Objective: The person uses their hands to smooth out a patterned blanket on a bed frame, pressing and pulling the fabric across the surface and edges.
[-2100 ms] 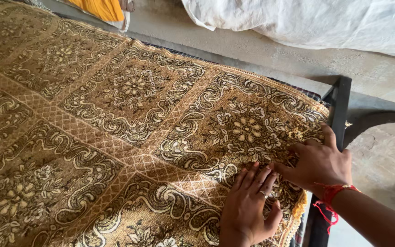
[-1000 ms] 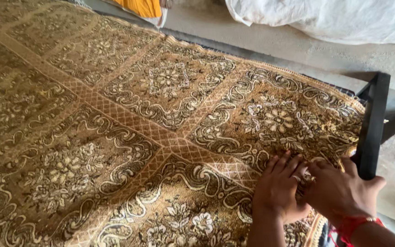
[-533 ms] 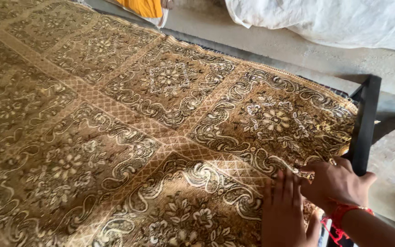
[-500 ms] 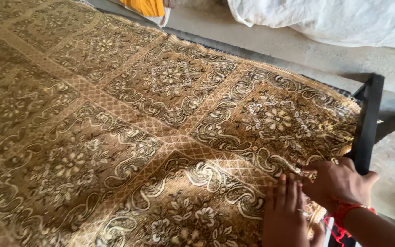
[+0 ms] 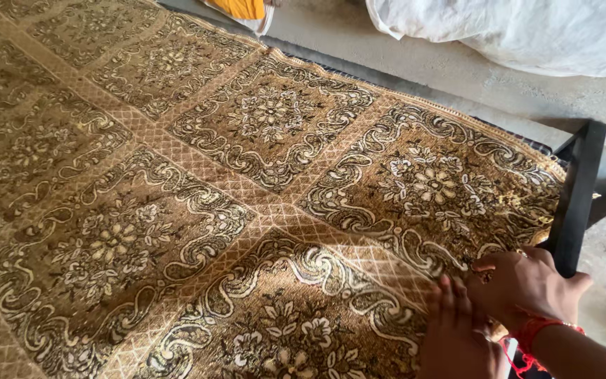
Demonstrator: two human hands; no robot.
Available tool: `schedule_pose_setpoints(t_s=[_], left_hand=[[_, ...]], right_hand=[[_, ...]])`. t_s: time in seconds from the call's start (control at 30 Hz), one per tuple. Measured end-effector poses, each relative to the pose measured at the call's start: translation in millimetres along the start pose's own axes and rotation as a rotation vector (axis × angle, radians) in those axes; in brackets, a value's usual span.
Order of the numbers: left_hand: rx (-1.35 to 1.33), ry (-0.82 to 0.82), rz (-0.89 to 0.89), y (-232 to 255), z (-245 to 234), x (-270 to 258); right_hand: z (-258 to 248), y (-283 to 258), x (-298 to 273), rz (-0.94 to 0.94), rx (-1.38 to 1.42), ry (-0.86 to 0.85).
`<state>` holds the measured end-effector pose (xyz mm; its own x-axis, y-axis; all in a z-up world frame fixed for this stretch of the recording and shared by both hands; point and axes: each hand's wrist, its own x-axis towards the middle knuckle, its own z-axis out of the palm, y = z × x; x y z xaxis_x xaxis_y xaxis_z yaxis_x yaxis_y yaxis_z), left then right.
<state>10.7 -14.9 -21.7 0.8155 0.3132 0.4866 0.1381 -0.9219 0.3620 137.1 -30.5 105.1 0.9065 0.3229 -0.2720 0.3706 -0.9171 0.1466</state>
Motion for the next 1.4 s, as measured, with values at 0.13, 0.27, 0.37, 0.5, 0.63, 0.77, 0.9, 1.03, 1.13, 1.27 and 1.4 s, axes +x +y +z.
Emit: schedule_pose_setpoints(t_s=[0.13,0.27,0.37,0.5,0.63,0.77,0.9,1.03,1.13,1.27,1.4], left_hand=[[-0.007,0.183,0.079,3.1,52.1,-16.8],[0.099,0.185,0.091,11.6,71.4,-19.4],[0.139,0.229,0.109,3.8,59.5,-25.6],[0.206,0.224,0.142,-11.6,21.4,-38.8],[-0.137,-0.278,-0.060,-44.1,-49.5,-60.5],[0.417,-0.182,0.079,-78.0,-101.9,-71.8],[0.351,-0.073,-0.029,-80.3,-129.0,-74.6],[0.230,0.037,-0.081,-72.2,-141.5,-64.2],[0.209,0.007,-0.159,-61.5,-151.1,-64.5],[0.159,0.036,-0.157,-59.8,-154.9,-61.1],[0.158,0.027,-0.180,-59.7,-156.2,-59.0]], right_hand=[[0.0,-1.1,1.8,-0.006,-0.003,-0.003],[-11.8,-2.0,-6.9,0.002,0.018,-0.040],[-11.2,-4.0,-8.4,0.011,-0.008,-0.031],[-13.2,-3.0,-3.7,0.001,-0.021,-0.025],[-16.7,-6.8,-11.1,-0.034,-0.026,-0.035],[-11.9,-4.4,-7.4,-0.005,-0.021,-0.033],[-6.0,-4.5,-2.6,-0.001,-0.061,-0.021],[-7.6,-3.6,-1.0,0.006,-0.055,-0.037],[-5.1,-5.8,-3.0,-0.005,-0.058,-0.014],[-6.2,-3.2,-4.8,-0.025,-0.067,0.013],[-4.1,-2.8,-4.1,-0.043,-0.028,0.013]])
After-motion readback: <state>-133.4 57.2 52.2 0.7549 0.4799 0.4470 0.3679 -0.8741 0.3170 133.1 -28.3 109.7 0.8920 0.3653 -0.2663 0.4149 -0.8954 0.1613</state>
